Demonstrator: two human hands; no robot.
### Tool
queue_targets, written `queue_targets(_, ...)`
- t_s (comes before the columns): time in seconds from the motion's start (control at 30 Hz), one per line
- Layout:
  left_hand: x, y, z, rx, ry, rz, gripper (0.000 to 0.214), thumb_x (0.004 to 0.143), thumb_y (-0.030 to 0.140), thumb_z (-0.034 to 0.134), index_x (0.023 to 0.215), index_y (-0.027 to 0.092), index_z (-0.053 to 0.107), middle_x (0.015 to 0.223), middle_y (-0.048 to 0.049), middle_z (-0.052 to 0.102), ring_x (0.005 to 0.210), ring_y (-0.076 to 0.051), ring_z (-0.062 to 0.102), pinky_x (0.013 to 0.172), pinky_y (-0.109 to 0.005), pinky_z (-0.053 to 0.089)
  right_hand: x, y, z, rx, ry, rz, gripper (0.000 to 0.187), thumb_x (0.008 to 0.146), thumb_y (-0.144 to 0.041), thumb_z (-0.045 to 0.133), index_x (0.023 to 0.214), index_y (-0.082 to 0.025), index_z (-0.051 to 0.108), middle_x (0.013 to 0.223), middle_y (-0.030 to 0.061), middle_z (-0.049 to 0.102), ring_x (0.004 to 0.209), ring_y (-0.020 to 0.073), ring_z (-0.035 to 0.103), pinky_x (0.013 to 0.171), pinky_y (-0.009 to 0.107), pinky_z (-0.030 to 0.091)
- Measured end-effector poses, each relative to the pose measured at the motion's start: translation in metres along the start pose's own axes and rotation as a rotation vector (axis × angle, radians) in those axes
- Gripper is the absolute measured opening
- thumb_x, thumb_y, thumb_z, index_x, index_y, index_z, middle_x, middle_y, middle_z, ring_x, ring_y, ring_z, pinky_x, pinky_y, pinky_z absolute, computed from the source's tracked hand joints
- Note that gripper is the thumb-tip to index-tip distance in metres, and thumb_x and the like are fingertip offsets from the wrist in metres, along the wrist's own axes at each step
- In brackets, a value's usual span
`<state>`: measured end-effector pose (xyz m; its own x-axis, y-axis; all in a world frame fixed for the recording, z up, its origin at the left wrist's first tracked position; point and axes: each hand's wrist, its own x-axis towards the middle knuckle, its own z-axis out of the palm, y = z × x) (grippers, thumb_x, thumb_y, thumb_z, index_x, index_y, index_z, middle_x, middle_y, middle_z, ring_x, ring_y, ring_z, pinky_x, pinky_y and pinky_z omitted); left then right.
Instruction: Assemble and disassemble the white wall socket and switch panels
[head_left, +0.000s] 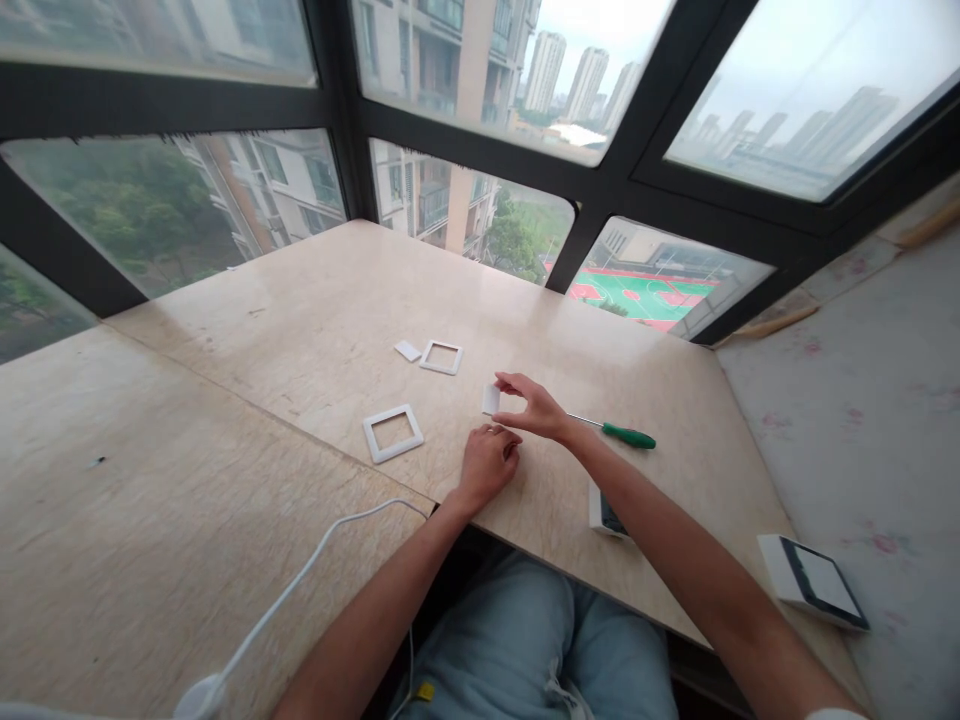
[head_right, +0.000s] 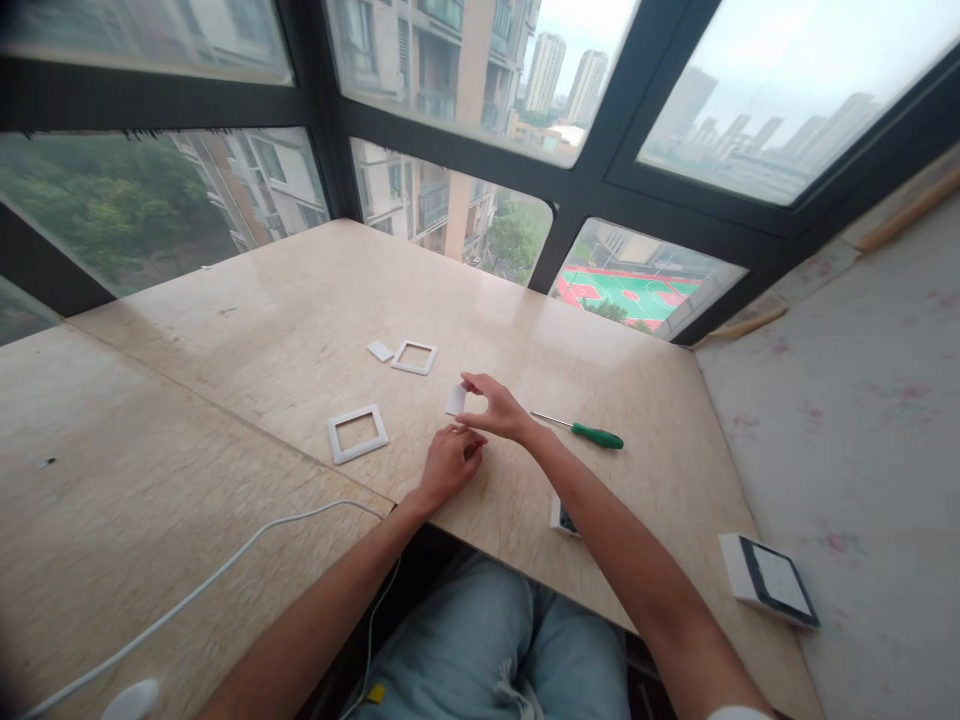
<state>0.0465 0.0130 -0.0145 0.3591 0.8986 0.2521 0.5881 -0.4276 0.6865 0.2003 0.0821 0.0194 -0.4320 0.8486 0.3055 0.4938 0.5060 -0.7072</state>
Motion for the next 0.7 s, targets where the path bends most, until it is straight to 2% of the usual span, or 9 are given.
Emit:
queue_targets(0.2, -0.002, 0.002, 0.0, 0.041, 0.006, 0.051, 0.019, 0.083, 0.011, 0.059, 0.093, 0.021, 0.072, 0.095, -0.0052, 0.074, 0.093, -0.025, 0.063, 0.087, -0.042, 0.047, -0.091, -0.01, -0.058, 0.158, 0.193, 0.144, 0.071, 0.068, -0.038, 0.085, 0.133, -0.023, 0.059, 0.121, 0.0089, 0.067, 0.11, 0.0253, 0.066, 0.103, 0.049, 0.053)
queue_targets(0.27, -0.006, 0.006, 0.004, 0.051, 0.032, 0.058, 0.019, 0.083, 0.012, 0.058, 0.093, 0.021, 0.072, 0.097, -0.0059, 0.073, 0.096, -0.025, 0.062, 0.089, -0.043, 0.048, -0.124, -0.012, -0.074, 0.181, 0.267, 0.195, 0.07, 0.068, -0.037, 0.085, 0.132, -0.024, 0.06, 0.122, 0.0085, 0.068, 0.111, 0.0255, 0.066, 0.105, 0.05, 0.052)
queue_targets(0.37, -0.016, 0.017, 0.016, 0.041, 0.049, 0.074, 0.021, 0.085, 0.019, 0.06, 0.104, 0.021, 0.068, 0.104, -0.0077, 0.071, 0.102, -0.027, 0.062, 0.093, -0.045, 0.048, -0.174, -0.014, -0.094, 0.187, 0.332, 0.258, 0.07, 0.069, -0.035, 0.085, 0.133, -0.024, 0.06, 0.123, 0.0089, 0.068, 0.114, 0.0262, 0.065, 0.107, 0.051, 0.05)
queue_targets(0.43, -0.023, 0.029, 0.025, 0.007, 0.027, 0.108, 0.029, 0.088, 0.03, 0.061, 0.115, 0.021, 0.063, 0.112, -0.0094, 0.069, 0.108, -0.028, 0.062, 0.098, -0.047, 0.047, -0.205, -0.014, -0.102, 0.187, 0.356, 0.289, 0.07, 0.07, -0.033, 0.085, 0.134, -0.024, 0.059, 0.124, 0.0088, 0.068, 0.115, 0.0266, 0.065, 0.107, 0.052, 0.05)
queue_targets(0.53, -0.03, 0.049, 0.038, -0.03, -0.051, 0.167, 0.053, 0.086, 0.048, 0.064, 0.13, 0.02, 0.053, 0.126, -0.0132, 0.063, 0.121, -0.031, 0.058, 0.107, -0.051, 0.041, -0.242, -0.015, -0.106, 0.171, 0.386, 0.318, 0.069, 0.071, -0.03, 0.084, 0.135, -0.025, 0.058, 0.127, 0.0086, 0.066, 0.117, 0.0272, 0.064, 0.107, 0.052, 0.05)
queue_targets(0.7, -0.02, 0.075, 0.056, -0.035, -0.233, 0.235, 0.102, 0.072, 0.065, 0.073, 0.149, 0.016, 0.029, 0.149, -0.0229, 0.043, 0.141, -0.039, 0.038, 0.115, -0.059, 0.029, -0.275, -0.017, -0.096, 0.221, 0.476, 0.376, 0.068, 0.073, -0.03, 0.083, 0.135, -0.025, 0.057, 0.13, 0.0096, 0.064, 0.118, 0.0275, 0.064, 0.107, 0.051, 0.05)
